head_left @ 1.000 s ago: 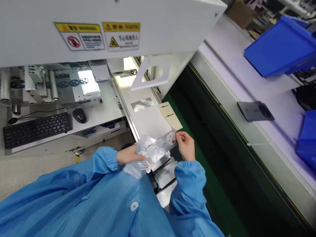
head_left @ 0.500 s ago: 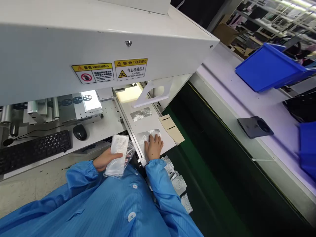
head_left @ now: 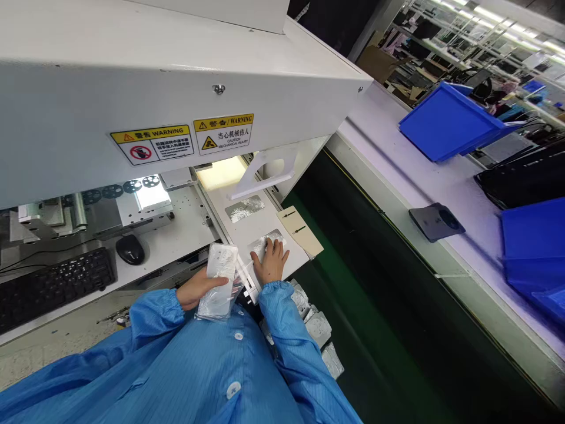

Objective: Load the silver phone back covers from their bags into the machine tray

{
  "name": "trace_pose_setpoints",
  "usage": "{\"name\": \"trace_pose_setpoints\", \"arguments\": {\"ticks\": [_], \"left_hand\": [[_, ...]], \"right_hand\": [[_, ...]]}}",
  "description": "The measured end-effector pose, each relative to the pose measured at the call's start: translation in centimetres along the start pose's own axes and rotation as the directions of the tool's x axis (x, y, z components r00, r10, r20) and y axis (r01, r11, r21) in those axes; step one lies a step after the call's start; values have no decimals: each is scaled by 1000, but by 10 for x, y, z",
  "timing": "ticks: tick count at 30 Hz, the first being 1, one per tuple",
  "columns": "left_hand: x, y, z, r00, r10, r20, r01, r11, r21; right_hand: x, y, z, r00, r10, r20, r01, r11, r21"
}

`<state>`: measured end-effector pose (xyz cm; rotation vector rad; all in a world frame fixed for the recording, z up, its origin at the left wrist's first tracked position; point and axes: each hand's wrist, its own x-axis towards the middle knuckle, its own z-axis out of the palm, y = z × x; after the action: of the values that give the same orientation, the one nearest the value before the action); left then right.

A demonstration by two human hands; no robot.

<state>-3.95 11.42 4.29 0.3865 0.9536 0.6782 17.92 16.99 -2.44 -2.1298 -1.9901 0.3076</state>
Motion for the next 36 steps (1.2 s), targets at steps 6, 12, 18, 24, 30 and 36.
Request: {"name": "trace_pose_setpoints", "arguments": {"ticks": [6,12,18,24,30,36], "left_hand": [[1,2,-1,1000,5,-2,-5,1000,-19],[8,1,6,999,5,52,-4,1000,-6],[13,1,11,998,-16,65,16,1000,-10],[19,1,14,997,-25,77,24,1000,13],[27,-5,31,937,-50,346,-4,988,152],[28,-23,37,849,-115,516,-46,956,289]], "right_hand": [[5,12,-11,997,-5,80,7,1000,-29],[7,12,-10,998,17,63,-15,999,-34],[5,8,-2,999,45,12,-45,998,-32],[6,6,-10,997,38,-60,-30,990,135],[-1,0,-76,998,-62,12,31,644,764],[-26,-1,-116,941,-254,223,-3,653,757]]}}
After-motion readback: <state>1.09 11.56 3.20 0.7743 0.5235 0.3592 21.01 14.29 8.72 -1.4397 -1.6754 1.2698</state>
